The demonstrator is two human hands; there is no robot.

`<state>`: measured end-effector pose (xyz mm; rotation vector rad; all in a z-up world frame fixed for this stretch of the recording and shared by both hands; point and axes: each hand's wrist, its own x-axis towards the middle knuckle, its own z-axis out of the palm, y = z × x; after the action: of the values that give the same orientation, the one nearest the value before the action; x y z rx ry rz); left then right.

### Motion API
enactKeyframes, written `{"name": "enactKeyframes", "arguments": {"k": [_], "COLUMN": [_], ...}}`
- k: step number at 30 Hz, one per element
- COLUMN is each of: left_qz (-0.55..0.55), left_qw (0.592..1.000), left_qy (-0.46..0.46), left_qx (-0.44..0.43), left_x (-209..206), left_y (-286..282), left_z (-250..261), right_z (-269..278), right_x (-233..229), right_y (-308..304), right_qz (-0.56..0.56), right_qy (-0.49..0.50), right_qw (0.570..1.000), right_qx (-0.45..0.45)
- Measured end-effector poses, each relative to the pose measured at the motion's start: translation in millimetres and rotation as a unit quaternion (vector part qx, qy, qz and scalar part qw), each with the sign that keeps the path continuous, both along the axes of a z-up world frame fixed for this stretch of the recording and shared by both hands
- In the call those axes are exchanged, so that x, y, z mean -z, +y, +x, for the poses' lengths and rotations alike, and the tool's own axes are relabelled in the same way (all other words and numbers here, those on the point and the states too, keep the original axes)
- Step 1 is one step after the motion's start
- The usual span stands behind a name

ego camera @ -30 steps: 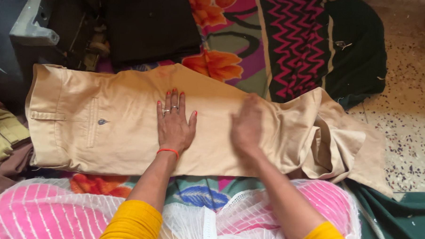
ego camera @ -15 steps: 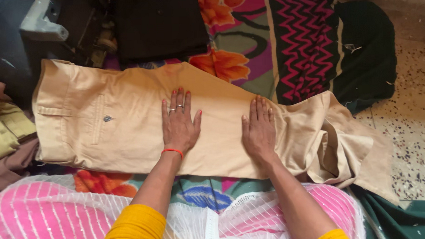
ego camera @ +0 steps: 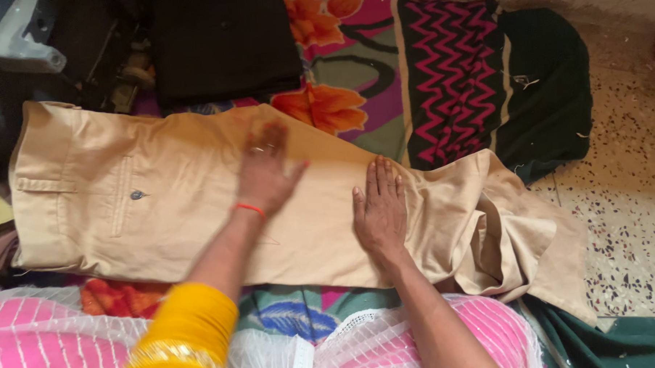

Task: The person folds a pair of beige trousers by hand on a patterned mat. They smooth the fabric, fold the legs together, and then fold the garment in half before placing it aside.

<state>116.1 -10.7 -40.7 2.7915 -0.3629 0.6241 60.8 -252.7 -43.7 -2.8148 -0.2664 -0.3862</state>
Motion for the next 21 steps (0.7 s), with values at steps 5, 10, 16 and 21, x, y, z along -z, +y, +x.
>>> {"name": "enactKeyframes", "arguments": {"k": [5, 10, 16, 21], "left_qz": [-0.017, -0.004, -0.039, -0.028], "left_qw": [0.994, 0.992, 0.992, 0.99], "left_qy": [0.1, 0.075, 0.105, 0.119], "left_qx": [-0.042, -0.098, -0.066, -0.075], "left_x": [5, 9, 4, -5], "left_y": [20, -10, -18, -20], "left_z": [23, -20, -82, -79], "right_z": [-1, -2, 4, 6], "right_x": [-3, -1, 12, 17], "right_y": [2, 0, -2, 29], "right_qz": [-0.008, 0.002, -0.022, -0.022], "right_qy": [0.003, 0.003, -0.005, 0.011], "right_qw": [1.0, 1.0, 1.0, 0.999], "right_qx": [0.002, 0.003, 0.003, 0.045]}}
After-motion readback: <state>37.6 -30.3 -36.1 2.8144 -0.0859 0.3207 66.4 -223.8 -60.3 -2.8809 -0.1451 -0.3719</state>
